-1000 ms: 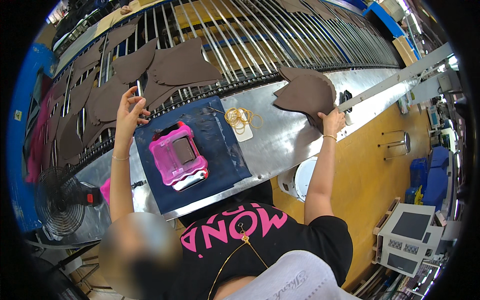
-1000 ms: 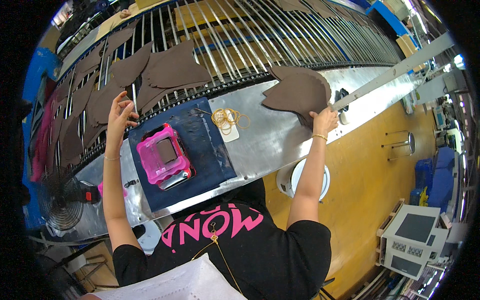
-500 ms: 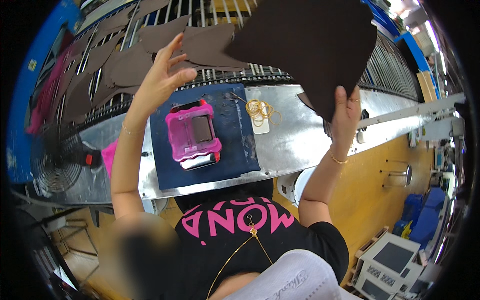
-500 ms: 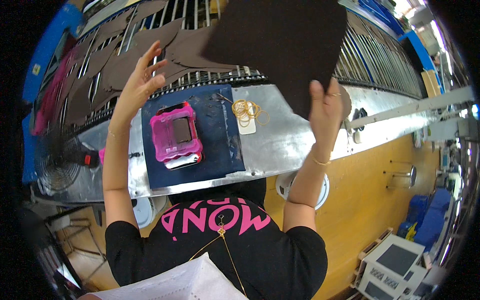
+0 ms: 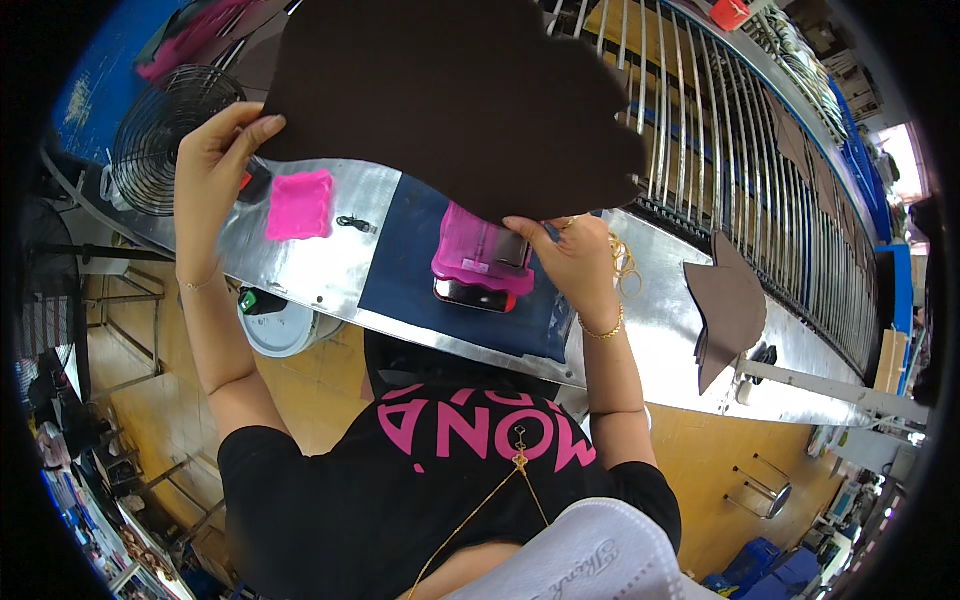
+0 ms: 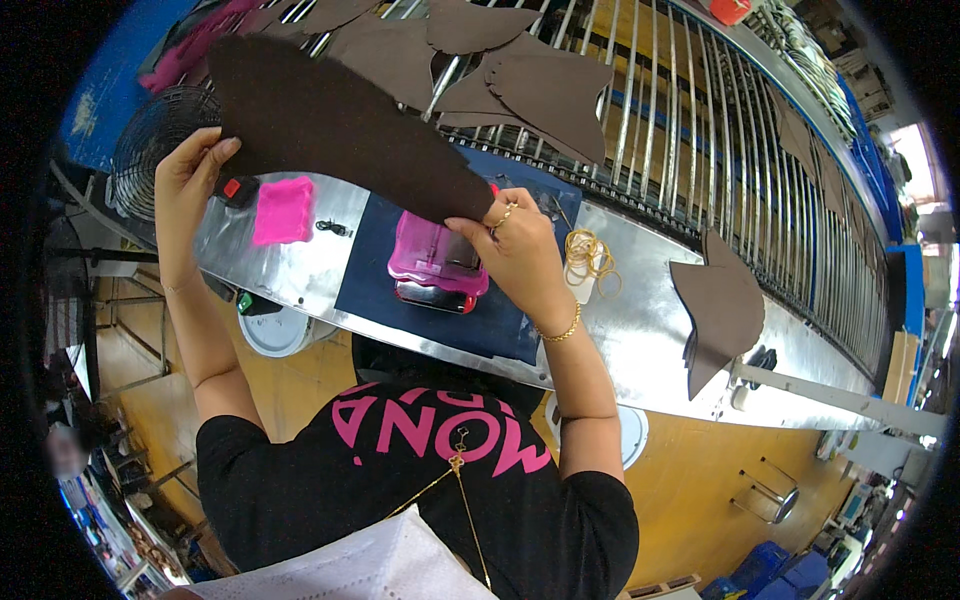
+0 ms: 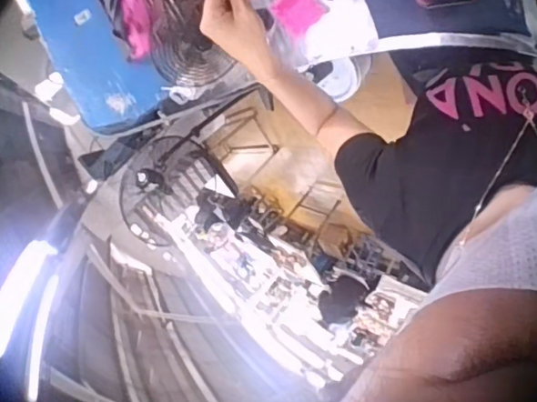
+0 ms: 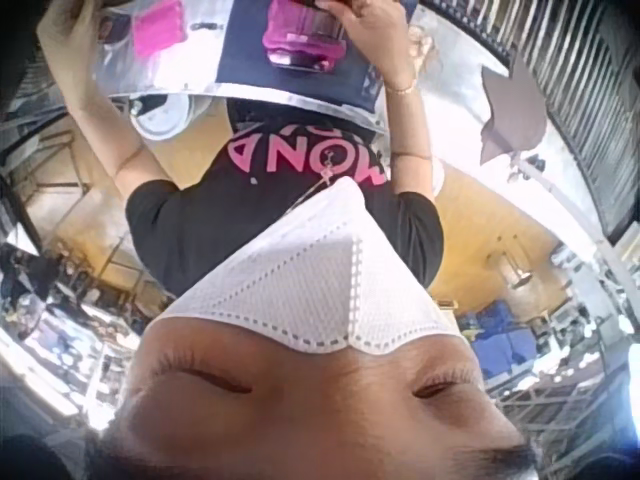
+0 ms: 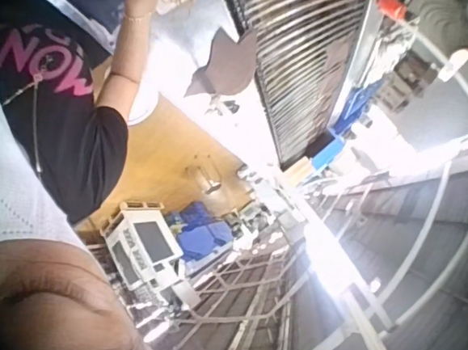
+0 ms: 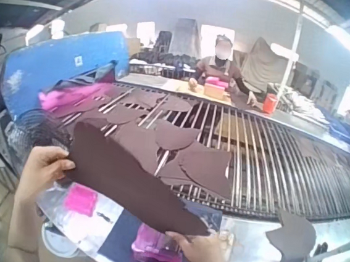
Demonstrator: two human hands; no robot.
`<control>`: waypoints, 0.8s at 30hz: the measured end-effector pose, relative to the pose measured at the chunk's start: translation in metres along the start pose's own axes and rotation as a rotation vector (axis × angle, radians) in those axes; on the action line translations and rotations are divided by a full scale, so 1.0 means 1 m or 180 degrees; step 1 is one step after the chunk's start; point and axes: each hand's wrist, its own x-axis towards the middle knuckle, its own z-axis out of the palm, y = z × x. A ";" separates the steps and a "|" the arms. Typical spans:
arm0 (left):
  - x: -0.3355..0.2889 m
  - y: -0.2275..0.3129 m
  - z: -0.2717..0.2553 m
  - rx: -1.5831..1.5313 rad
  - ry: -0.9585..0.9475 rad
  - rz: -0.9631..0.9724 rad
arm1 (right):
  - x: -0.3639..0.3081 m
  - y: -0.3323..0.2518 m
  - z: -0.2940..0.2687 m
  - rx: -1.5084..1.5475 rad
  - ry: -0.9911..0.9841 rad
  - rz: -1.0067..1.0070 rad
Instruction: The person repeatedly picks up brown fabric pieces from a conveyor belt and stacks them on a metal table. The person handles the pieces one at a time, aligning them into a neat pile.
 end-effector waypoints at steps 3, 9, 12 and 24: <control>-0.008 -0.011 -0.004 0.0430 -0.0284 0.0383 | -0.003 0.005 -0.002 -0.0275 -0.0157 -0.0065; -0.016 -0.005 0.045 0.0584 -0.1317 0.0814 | -0.039 0.038 -0.041 -0.0415 -0.0130 -0.0024; -0.013 0.011 0.088 0.0359 -0.1758 0.0715 | -0.086 0.078 -0.055 -0.0143 0.0180 0.0524; -0.009 0.062 0.212 -0.0663 -0.3136 0.2029 | -0.191 0.047 -0.191 0.0404 0.0821 0.2214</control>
